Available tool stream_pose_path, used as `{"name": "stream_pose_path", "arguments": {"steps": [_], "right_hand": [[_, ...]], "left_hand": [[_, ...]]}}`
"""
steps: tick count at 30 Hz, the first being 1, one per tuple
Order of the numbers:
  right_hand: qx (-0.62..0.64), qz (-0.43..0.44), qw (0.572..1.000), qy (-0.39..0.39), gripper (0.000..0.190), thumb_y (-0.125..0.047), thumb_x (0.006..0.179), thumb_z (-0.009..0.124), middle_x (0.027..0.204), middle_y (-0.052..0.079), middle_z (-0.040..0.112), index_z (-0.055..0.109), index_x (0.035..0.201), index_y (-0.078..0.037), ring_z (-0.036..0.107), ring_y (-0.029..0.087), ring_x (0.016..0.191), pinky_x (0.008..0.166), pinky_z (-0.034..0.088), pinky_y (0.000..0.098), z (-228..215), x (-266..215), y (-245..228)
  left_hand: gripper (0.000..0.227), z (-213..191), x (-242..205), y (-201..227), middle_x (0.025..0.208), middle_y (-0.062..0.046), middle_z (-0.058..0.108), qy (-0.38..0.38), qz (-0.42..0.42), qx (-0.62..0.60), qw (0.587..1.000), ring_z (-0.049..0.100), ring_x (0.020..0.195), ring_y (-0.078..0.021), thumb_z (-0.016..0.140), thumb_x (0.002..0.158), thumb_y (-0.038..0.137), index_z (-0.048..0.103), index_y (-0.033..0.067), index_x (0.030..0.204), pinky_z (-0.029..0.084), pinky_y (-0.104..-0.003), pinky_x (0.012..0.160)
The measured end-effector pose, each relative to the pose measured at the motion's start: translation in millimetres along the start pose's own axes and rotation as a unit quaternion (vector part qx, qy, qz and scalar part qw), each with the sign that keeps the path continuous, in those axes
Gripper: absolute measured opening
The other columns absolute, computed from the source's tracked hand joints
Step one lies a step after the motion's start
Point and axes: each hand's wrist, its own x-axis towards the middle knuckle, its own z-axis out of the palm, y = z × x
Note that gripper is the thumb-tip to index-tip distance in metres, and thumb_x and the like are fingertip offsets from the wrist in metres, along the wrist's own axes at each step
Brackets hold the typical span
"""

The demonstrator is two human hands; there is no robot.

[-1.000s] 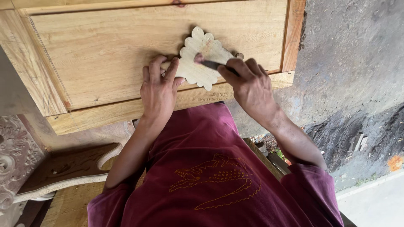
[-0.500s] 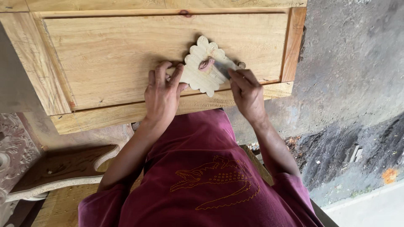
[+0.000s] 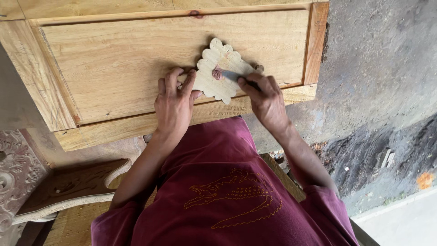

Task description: The person spreads a pink adhesive substance onto a decorative wooden piece using a small knife. They then lift the board, flip it over, and inspect the back side before placing it back down.

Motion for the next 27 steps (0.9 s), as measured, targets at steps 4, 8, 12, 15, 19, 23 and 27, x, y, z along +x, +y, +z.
{"name": "stream_pose_path", "arguments": {"steps": [4, 8, 12, 15, 19, 23, 27], "right_hand": [[-0.037, -0.004, 0.999, -0.031, 0.040, 0.011, 0.095, 0.064, 0.121, 0.008, 0.066, 0.078, 0.123, -0.015, 0.063, 0.017, 0.095, 0.076, 0.065, 0.0262, 1.0, -3.0, 15.1], [-0.046, 0.036, 0.995, -0.079, 0.058, 0.018, 0.098, 0.058, 0.127, 0.007, 0.069, 0.073, 0.147, -0.010, 0.062, 0.011, 0.085, 0.068, 0.063, 0.0252, 6.0, -9.0, 14.8], [-0.125, -0.016, 0.992, -0.005, 0.040, 0.002, 0.101, 0.067, 0.106, 0.006, 0.067, 0.074, 0.132, -0.022, 0.059, 0.016, 0.084, 0.060, 0.059, 0.0229, 6.0, -10.8, 3.3], [-0.175, 0.047, 0.983, 0.008, 0.036, 0.001, 0.103, 0.068, 0.095, 0.005, 0.066, 0.076, 0.131, -0.018, 0.055, 0.016, 0.076, 0.049, 0.050, 0.0243, -8.8, -5.8, 13.2], [0.000, 0.193, 0.975, 0.111, 0.028, 0.004, 0.107, 0.064, 0.112, 0.012, 0.067, 0.071, 0.132, -0.006, 0.065, 0.017, 0.089, 0.062, 0.055, 0.0261, -39.3, -18.4, 22.8], [0.060, 0.325, 0.930, 0.159, 0.029, 0.005, 0.103, 0.067, 0.112, 0.012, 0.070, 0.068, 0.132, 0.002, 0.068, 0.016, 0.082, 0.063, 0.054, 0.0286, -50.5, -50.1, -1.9], [0.244, 0.443, 0.833, 0.223, 0.029, 0.004, 0.108, 0.062, 0.111, 0.010, 0.066, 0.064, 0.137, 0.005, 0.071, 0.012, 0.086, 0.073, 0.061, 0.0242, -41.2, -86.0, -37.0]], "left_hand": [[0.060, -5.4, -0.4, 1.2, 0.132, -0.009, 0.051, -0.002, -0.003, -0.013, 1.000, 0.060, 0.106, -0.0265, 0.090, 0.078, 0.031, 0.073, 0.0110, 0.131, 0.065, -0.033, 0.064], [0.060, -9.0, 2.0, 4.1, 0.132, -0.008, 0.052, -0.005, -0.009, -0.013, 1.000, 0.060, 0.106, -0.0268, 0.090, 0.076, 0.030, 0.073, 0.0123, 0.131, 0.065, -0.033, 0.065], [0.059, -9.9, 1.8, 3.2, 0.133, -0.009, 0.052, -0.015, -0.006, -0.018, 1.000, 0.060, 0.105, -0.0265, 0.090, 0.077, 0.029, 0.072, 0.0122, 0.131, 0.065, -0.034, 0.066], [0.060, -11.2, 2.2, 3.9, 0.132, -0.007, 0.051, -0.001, 0.010, -0.003, 1.000, 0.060, 0.107, -0.0273, 0.090, 0.077, 0.030, 0.072, 0.0135, 0.132, 0.065, -0.035, 0.068], [0.068, -13.3, 4.7, 0.2, 0.134, -0.010, 0.050, -0.018, 0.021, -0.003, 1.000, 0.062, 0.102, -0.0257, 0.091, 0.078, 0.032, 0.069, 0.0078, 0.137, 0.065, -0.034, 0.069], [0.079, -11.1, 6.5, -7.5, 0.133, -0.014, 0.050, -0.046, 0.062, -0.002, 0.997, 0.064, 0.100, -0.0280, 0.091, 0.074, 0.044, 0.064, 0.0021, 0.135, 0.065, -0.035, 0.066], [0.070, -9.5, 16.6, -12.8, 0.135, -0.014, 0.050, -0.053, 0.110, 0.014, 0.992, 0.063, 0.104, -0.0276, 0.091, 0.081, 0.038, 0.064, 0.0054, 0.136, 0.065, -0.032, 0.065]]}}
